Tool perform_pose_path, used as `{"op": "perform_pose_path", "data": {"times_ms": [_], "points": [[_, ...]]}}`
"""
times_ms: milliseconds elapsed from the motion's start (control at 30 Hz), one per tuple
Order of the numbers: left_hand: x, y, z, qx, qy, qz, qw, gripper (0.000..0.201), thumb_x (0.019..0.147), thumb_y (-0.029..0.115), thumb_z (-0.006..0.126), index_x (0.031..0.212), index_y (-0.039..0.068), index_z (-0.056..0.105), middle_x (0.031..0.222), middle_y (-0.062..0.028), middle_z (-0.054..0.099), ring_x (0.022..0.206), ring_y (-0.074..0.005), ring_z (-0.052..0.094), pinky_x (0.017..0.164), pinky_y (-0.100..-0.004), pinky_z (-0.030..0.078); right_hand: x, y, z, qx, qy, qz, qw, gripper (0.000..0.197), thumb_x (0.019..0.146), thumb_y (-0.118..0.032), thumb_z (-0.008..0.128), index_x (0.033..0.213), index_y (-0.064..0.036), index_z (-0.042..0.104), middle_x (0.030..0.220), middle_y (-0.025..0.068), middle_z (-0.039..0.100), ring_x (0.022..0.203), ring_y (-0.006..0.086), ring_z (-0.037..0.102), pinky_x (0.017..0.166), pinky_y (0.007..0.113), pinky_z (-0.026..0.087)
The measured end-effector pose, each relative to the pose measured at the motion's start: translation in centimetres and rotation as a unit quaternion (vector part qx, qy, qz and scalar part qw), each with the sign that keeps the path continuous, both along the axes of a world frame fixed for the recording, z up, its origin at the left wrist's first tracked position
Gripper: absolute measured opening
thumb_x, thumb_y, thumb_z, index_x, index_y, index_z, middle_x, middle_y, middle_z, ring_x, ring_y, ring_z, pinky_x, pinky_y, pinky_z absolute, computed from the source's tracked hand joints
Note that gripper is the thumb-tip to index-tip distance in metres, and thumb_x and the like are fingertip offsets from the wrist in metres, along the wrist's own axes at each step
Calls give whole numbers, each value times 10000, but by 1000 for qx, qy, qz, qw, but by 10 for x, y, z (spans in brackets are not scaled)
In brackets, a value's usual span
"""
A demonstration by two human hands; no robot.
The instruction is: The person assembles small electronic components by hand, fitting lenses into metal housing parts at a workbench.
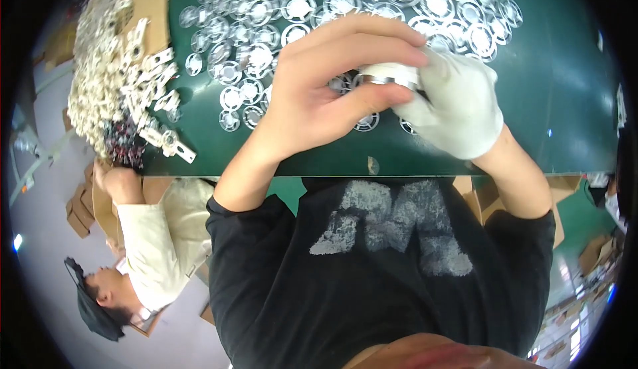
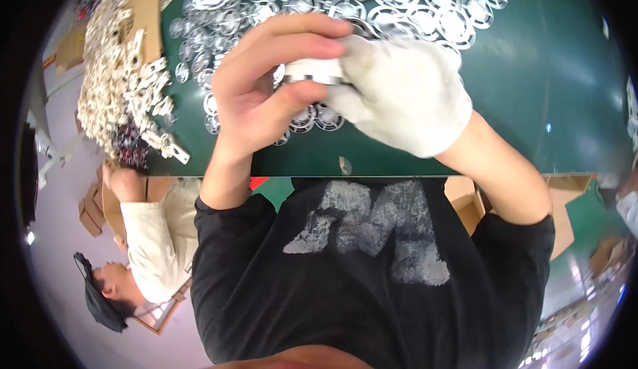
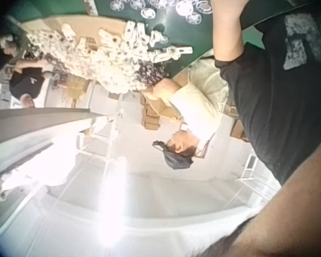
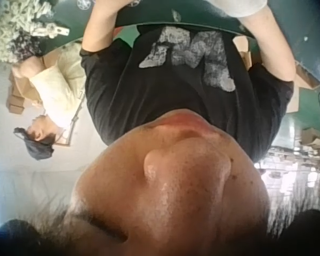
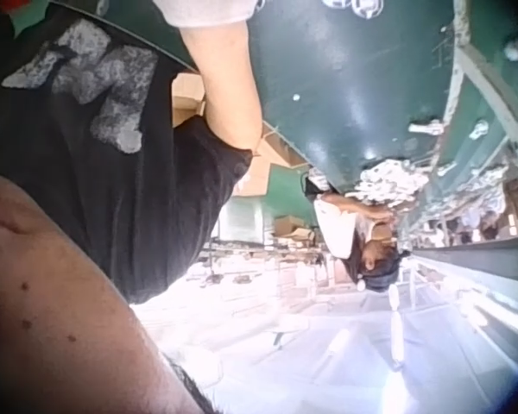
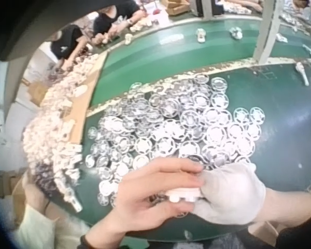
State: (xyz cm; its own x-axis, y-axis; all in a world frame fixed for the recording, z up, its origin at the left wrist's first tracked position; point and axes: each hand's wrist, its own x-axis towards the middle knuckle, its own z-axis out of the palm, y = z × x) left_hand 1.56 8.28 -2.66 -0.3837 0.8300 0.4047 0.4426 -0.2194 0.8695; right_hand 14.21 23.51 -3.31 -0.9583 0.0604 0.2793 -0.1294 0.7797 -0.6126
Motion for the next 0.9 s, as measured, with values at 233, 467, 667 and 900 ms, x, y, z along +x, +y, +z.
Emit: {"op": "perform_pose_path", "data": {"times_ms": [233, 467, 667, 900], "points": [[-86, 4, 31, -187, -116, 83, 972, 193, 988, 176, 640, 1022, 2, 715, 900, -7, 691, 793, -82, 623, 713, -247, 518, 6, -5, 10, -183, -82, -117, 973, 439, 921, -57, 682, 1332, 34, 559, 863, 89, 665, 766, 137, 676, 709, 264, 542], [-127, -4, 45, -141, -175, 378, 898, 354, 1030, 105, 511, 1353, -37, 541, 1173, -153, 687, 1098, -224, 666, 930, -318, 533, 0, -10, -7, -197, -59, -27, 978, 374, 908, -18, 685, 1262, 50, 588, 871, 122, 684, 728, 162, 658, 703, 291, 545], [-106, -162, -2, -352, 341, 481, 727, 234, 903, 207, 705, 1077, 52, 722, 1043, -159, 681, 951, -365, 668, 834, -446, 535, 1, -10, 9, -111, -56, -48, 991, 326, 915, 6, 663, 1236, 33, 616, 900, 114, 685, 729, 164, 660, 693, 292, 545], [-72, -238, -35, -545, 242, 607, 526, 639, 852, 633, 672, 1256, 138, 645, 1167, -151, 689, 1071, -331, 667, 902, -478, 510, 3, -8, 7, -123, -54, -4, 991, 308, 924, 13, 649, 1229, 38, 618, 863, 98, 681, 750, 133, 657, 692, 263, 542]]}}
